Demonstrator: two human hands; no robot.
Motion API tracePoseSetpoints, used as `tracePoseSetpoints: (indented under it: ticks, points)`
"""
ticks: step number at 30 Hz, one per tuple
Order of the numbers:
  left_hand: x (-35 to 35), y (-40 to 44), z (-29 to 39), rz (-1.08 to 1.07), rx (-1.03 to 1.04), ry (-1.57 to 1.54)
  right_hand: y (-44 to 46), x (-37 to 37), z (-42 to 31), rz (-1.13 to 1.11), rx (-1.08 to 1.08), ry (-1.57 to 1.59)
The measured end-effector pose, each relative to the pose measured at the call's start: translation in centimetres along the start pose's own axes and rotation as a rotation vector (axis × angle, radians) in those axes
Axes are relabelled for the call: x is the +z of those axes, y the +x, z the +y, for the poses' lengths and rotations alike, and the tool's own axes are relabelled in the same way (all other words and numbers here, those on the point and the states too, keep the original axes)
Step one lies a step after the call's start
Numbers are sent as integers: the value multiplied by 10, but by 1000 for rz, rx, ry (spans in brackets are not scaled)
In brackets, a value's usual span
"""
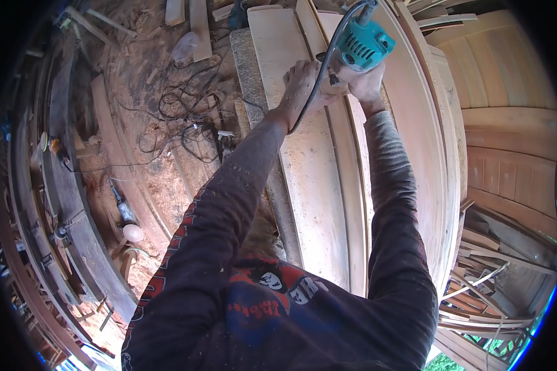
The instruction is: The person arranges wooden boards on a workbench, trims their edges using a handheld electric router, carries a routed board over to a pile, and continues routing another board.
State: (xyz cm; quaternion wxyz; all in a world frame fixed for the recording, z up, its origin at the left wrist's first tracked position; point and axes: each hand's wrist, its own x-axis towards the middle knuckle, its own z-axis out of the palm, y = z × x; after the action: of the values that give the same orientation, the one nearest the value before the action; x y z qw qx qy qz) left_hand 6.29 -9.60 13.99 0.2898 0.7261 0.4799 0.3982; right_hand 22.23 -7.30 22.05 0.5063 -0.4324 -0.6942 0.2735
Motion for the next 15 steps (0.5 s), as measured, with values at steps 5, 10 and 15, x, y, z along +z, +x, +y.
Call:
tracePoseSetpoints:
  ticks: [5, 10, 15]
  points:
    - [20, -18, 29, -14, -42, 49, -33, -28, -13, 65, 81, 111]
    - [20, -25, 42, -73, -21, 143, -50, -36, -18, 165, 121, 247]
    - [22, -37, 54, -97, -98, 170, -65, -39, -34, 162, 159, 241]
